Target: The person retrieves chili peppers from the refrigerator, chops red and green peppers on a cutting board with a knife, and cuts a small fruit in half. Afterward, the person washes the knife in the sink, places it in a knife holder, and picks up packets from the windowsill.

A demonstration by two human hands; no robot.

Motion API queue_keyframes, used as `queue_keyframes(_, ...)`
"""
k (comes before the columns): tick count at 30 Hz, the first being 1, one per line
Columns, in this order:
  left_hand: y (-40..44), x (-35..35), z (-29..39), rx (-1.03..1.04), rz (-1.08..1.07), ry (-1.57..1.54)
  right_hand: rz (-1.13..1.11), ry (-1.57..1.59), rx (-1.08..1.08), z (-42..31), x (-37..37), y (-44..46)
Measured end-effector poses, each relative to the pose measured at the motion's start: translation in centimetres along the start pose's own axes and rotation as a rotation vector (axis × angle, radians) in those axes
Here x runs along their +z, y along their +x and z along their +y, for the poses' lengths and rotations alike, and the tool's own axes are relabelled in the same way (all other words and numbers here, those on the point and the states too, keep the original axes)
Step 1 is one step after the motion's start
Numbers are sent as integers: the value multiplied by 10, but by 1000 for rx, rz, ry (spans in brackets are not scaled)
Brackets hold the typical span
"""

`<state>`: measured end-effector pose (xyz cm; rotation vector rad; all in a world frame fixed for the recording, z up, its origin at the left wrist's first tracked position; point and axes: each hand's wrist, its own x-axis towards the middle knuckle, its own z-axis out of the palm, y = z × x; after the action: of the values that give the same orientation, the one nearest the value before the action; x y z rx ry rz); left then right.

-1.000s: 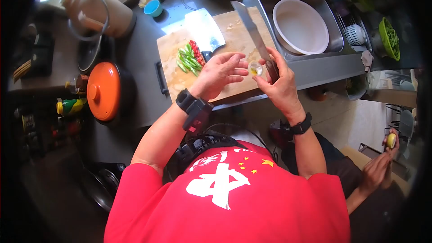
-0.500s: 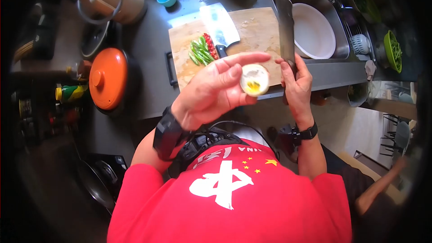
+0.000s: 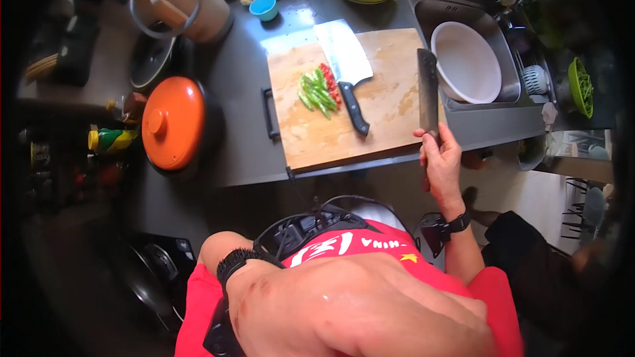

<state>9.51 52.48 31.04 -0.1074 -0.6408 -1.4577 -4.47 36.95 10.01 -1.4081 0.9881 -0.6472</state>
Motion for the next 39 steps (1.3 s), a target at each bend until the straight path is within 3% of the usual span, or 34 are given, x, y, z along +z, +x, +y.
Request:
queue_keyframes(10, -3, -3, 21, -35, 9, 79, 65, 61, -59, -10, -7, -22)
queue_keyframes(12, -2, -14, 26, -72, 74, 146, 119, 88, 26, -13, -11, -30)
queue_keyframes(17, -11, -64, 24, -229, 293, 340, 189, 114, -65, -17, -21, -63)
queue_keyframes(19, -10, -77, 17, -259, 349, 315, 232, 190, -86, -23, -24, -78)
queue_keyframes(23, -6, -107, -5, -284, 411, 248, 151, 720, 1, -45, -47, -102)
queue_keyframes(30, 27, -139, -83, -540, 547, 272, -184, 1542, 130, -26, -128, -108)
queue_keyframes(37, 102, -175, -235, -808, 546, 323, -512, 1768, 15, 27, -252, -113)
queue_keyframes(39, 128, -182, -285, -879, 574, 353, -389, 1654, 23, 35, -290, -119)
